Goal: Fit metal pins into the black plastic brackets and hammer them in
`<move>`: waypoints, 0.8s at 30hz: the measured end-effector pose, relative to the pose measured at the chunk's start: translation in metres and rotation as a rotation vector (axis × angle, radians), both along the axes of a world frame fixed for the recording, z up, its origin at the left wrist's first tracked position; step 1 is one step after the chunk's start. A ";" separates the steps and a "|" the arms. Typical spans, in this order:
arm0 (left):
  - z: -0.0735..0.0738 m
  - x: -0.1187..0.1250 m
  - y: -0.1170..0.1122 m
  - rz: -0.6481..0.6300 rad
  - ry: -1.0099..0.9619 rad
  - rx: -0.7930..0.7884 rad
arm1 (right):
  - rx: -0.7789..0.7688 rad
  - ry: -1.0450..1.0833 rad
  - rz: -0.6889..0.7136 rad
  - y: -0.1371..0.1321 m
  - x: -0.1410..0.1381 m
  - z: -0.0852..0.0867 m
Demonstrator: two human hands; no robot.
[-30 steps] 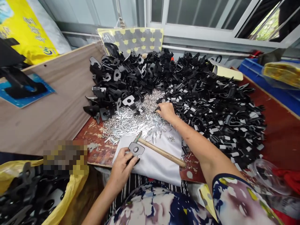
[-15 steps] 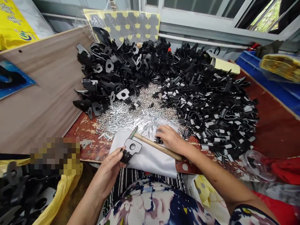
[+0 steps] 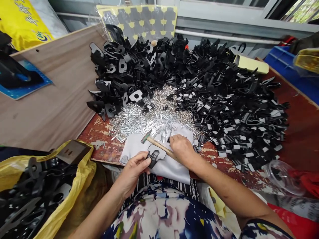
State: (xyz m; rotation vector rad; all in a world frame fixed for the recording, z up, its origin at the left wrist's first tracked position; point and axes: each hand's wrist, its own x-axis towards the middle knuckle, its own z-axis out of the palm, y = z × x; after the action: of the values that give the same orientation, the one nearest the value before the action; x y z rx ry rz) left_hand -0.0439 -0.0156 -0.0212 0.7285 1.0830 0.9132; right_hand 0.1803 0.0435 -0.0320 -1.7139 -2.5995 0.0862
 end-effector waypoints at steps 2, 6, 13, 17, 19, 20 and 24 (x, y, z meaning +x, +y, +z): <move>0.001 0.002 0.000 -0.011 -0.030 -0.022 | 0.017 0.038 -0.017 0.002 0.004 0.005; 0.007 0.013 0.003 -0.034 -0.109 -0.026 | 0.070 0.610 0.006 -0.007 0.002 0.019; 0.015 0.032 0.007 0.001 -0.217 0.071 | 0.167 1.010 0.024 -0.033 -0.023 0.024; 0.011 0.030 0.005 -0.005 -0.186 0.112 | 0.232 0.962 0.099 -0.041 -0.026 0.018; 0.007 0.026 0.004 0.007 -0.140 0.138 | 0.177 0.990 0.102 -0.047 -0.029 0.014; 0.005 0.024 0.004 0.018 -0.102 0.154 | 0.122 1.030 0.086 -0.050 -0.030 0.012; -0.002 0.012 0.008 -0.003 0.039 0.216 | -0.221 1.123 0.112 -0.047 -0.025 0.010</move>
State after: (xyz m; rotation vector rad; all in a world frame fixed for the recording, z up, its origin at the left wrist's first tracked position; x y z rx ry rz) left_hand -0.0319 -0.0074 -0.0232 0.9288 1.0266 1.0268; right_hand 0.1553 -0.0033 -0.0220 -1.0243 -1.8242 1.0221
